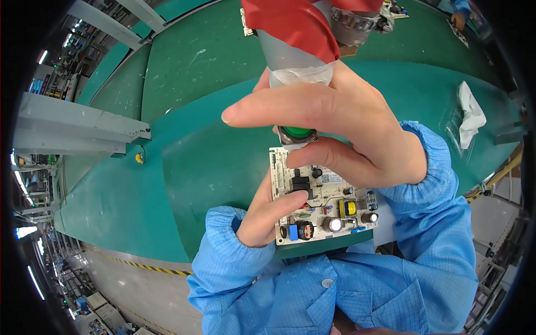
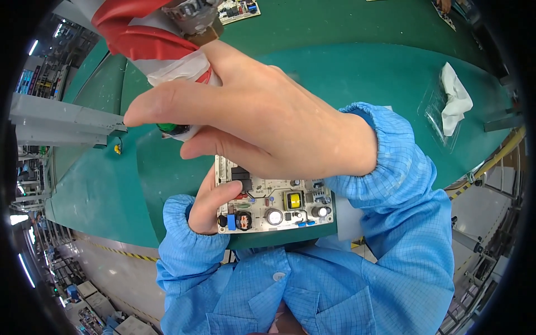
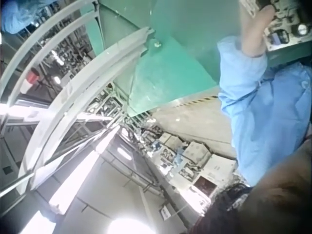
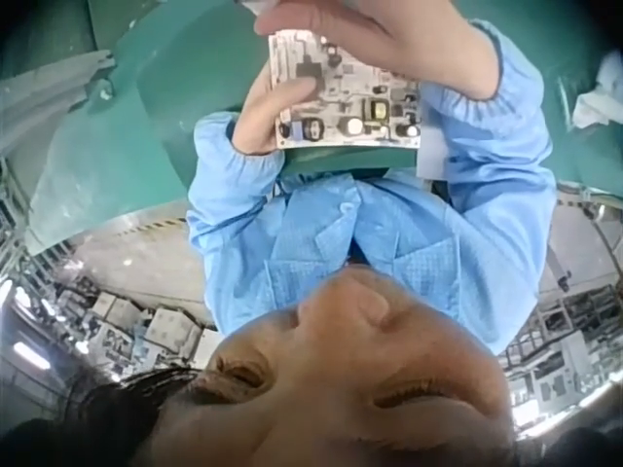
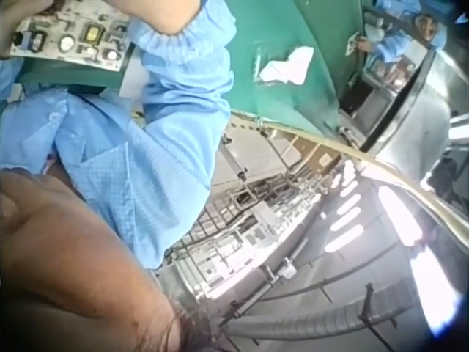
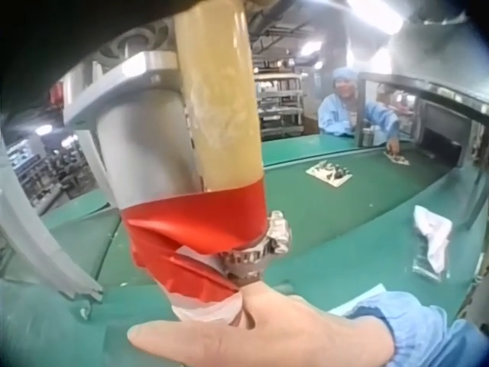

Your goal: Applying sealant or glue to components on electronic circuit boards at a production station.

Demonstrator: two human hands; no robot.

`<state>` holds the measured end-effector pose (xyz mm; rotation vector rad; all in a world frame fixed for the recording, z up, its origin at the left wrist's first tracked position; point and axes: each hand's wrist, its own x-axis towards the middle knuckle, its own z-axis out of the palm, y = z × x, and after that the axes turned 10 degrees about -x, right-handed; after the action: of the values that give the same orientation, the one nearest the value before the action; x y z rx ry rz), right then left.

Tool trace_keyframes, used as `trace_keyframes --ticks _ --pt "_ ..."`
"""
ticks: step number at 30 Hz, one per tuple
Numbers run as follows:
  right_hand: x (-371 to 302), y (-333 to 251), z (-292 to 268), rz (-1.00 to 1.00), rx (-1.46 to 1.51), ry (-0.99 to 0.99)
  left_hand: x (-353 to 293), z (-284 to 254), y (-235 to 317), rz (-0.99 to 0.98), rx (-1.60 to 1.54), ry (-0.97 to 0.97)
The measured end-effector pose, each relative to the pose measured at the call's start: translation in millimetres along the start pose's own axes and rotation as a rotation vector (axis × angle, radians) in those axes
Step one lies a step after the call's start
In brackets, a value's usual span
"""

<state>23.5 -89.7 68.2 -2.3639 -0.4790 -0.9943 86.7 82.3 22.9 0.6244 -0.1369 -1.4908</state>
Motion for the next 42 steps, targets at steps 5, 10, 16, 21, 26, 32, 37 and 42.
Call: trace_keyframes --ticks 5,10,16,21,26,32,37,42 --pt "2 2 3 -0.036 0.006 0.012 -2 6 1 -0.009 0.094 0.083" --pt "2 1 0 -0.047 -0.052 0.004 0 -9 -1 -0.034 0.028 0.011" --pt "1 -3 1 -0.01 -0.026 -0.003 1 -18 -5 0.055 0.187 0.034" --pt "-1 -14 -1 0.104 0.013 -0.048 1 -19 -3 0.078 0.225 0.042" --pt "-1 -8 5 0.107 0.057 0.01 4 -19 -4 0.106 0.23 0.052" --pt "-1 -1 -1 0.009 -0.031 0.018 15 -28 -12 0.143 0.192 0.071" --pt "-3 -10 3 0.076 0.04 -0.026 14 -25 -2 0.219 0.071 0.106" --pt "-2 -19 7 0.098 0.056 0.085 13 -18 -1 0.341 0.019 0.011"
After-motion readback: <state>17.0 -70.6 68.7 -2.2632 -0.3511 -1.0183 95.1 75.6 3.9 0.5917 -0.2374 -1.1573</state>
